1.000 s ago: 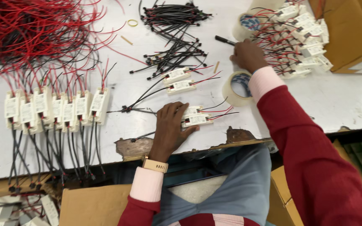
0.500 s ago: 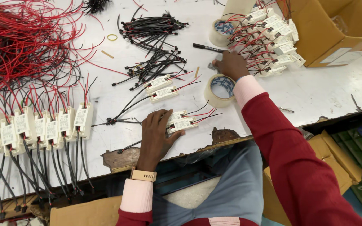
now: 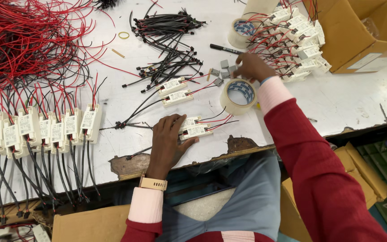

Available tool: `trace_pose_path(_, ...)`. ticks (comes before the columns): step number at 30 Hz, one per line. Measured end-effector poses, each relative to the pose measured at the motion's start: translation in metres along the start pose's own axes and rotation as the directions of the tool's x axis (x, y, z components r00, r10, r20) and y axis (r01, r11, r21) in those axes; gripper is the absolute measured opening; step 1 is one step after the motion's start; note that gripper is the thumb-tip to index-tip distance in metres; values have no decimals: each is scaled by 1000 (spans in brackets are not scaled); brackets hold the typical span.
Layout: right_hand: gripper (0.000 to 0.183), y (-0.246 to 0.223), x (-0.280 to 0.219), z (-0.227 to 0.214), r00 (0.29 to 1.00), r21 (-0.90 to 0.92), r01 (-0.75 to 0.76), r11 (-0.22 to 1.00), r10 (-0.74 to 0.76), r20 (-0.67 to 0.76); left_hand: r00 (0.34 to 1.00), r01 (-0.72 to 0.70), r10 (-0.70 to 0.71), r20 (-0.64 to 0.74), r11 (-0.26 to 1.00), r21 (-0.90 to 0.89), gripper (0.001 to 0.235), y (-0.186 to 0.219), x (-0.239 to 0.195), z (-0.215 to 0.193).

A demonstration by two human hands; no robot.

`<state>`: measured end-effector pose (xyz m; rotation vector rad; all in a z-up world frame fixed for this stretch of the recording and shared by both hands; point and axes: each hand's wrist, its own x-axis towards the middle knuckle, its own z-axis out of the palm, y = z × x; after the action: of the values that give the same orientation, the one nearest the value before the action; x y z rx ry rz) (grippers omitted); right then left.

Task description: The person assembles small white electronic modules by inserting wires into terminals and securing them with a screwdriver. They repeatedly pick up modules, connect wires, tighten screws, and place finished units into a cardboard box.

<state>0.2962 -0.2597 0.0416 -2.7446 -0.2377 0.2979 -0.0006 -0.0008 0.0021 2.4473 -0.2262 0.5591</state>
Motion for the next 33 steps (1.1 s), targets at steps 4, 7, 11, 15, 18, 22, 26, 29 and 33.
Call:
trace_pose_path(4,41,11,3,16,958,-28,286,958,-287,-28,1000,-10,10,3,1000,2,79,-2,0,2)
trace_pose_path(7,39,12,4,19,959,264,266,927,-281,21,1000,-10,10,1,1000,-1,78,-2,-3,2)
trace_pose_path(11,36,11,3,15,984,445,156,882,-177,6,1000,-1,1,6,1000,-8,78,-2,-4,2)
trace_pose_path(15,30,9,5,18,964,-3,265,964,-265,6,1000,-11,11,-1,1000,3,77,-2,-4,3)
trace_pose_path(18,21,9,10,23,967,-9,254,967,-254,27,1000,-15,15,-3,1000,7,78,-3,-3,2)
trace_pose_path(22,19,6,11,19,981,-25,180,983,-177,75,1000,-6,7,13,1000,-29,85,-3,-6,1)
trace_pose_path(26,22,-6,-14,-3,970,273,231,934,-242,6,1000,0,2,25,999,-43,85,-1,-5,-4)
trace_pose_path(29,13,-18,-64,-14,887,523,461,716,-377,-266,1000,1,0,11,996,-85,84,1,-5,-7)
trace_pose_path(33,5,-33,-156,13,791,610,595,524,-517,-327,995,-86,82,-61,993,-75,57,7,-7,-12)
